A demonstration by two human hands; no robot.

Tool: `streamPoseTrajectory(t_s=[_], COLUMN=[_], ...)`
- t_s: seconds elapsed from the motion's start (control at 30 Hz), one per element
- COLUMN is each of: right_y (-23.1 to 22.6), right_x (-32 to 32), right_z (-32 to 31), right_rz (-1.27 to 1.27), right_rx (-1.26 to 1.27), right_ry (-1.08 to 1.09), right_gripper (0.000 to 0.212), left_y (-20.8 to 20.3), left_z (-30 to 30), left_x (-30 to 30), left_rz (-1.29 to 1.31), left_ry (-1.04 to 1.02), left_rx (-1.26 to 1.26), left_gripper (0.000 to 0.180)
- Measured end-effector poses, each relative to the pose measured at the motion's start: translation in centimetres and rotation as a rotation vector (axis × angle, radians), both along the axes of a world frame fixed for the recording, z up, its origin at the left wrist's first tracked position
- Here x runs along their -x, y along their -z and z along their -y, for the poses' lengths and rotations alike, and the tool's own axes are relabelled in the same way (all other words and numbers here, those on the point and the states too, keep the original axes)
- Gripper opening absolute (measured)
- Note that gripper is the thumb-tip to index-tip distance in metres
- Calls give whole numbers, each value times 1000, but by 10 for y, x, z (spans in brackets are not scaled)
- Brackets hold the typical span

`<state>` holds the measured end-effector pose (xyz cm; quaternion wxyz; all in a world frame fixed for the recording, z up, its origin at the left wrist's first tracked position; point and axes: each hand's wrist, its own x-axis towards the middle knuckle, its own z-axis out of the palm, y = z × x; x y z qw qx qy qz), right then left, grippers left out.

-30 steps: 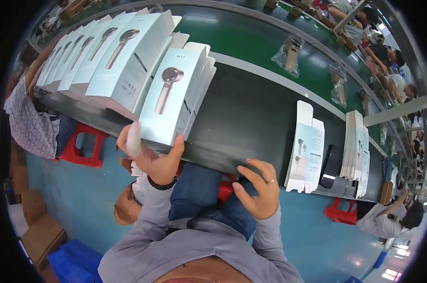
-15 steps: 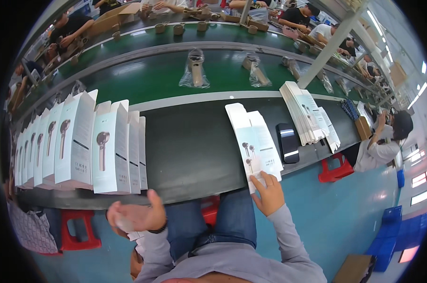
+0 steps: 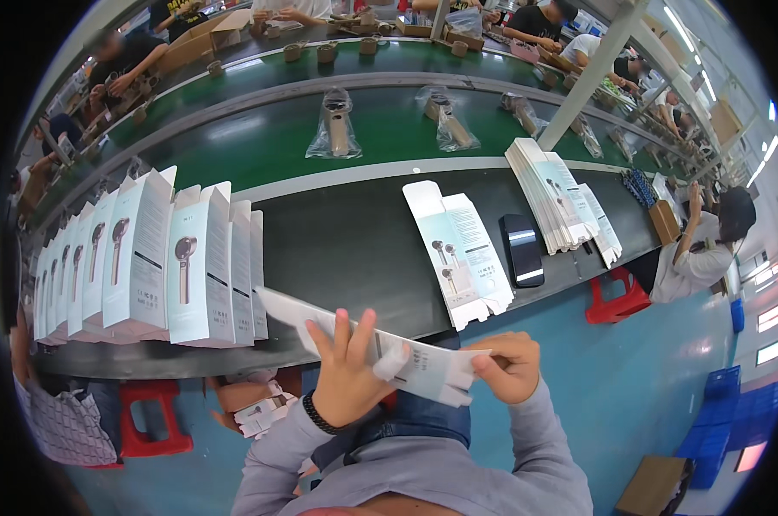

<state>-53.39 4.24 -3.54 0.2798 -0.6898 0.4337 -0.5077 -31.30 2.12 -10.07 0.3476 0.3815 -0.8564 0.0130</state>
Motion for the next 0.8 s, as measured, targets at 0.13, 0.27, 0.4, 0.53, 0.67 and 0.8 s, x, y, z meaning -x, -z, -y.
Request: streamPoseTrajectory(t_s=[0.13,0.27,0.4,0.53,0.67,0.8], right_y=[2,8,35,70,72,70], right_x=[-4,-10,-27,-67,-73,-59], right_z=[2,11,11,-12,-13,1], right_rz=[33,-113,566,327,300,569], right_rx=[-250,-62,-128,-116,-184,-389], right_ry=[26,91,-345,-131,89,-43], right_gripper=[18,23,65,58,52,49], left_y=[-29,-46,-58,-48,-38,-17], left_z=[-1,-12,-14,-20,-23,-23], left_x=[-11,-19,-33,-13,-10,-26], left_rz=[17,-170,-459,-884,-978,-1164], left_ry=[85,16,56,66,-34,700], left_rx=[-243,-327,-361,-668,-1187,-1365], left_gripper=[77,78,62,43,44,67])
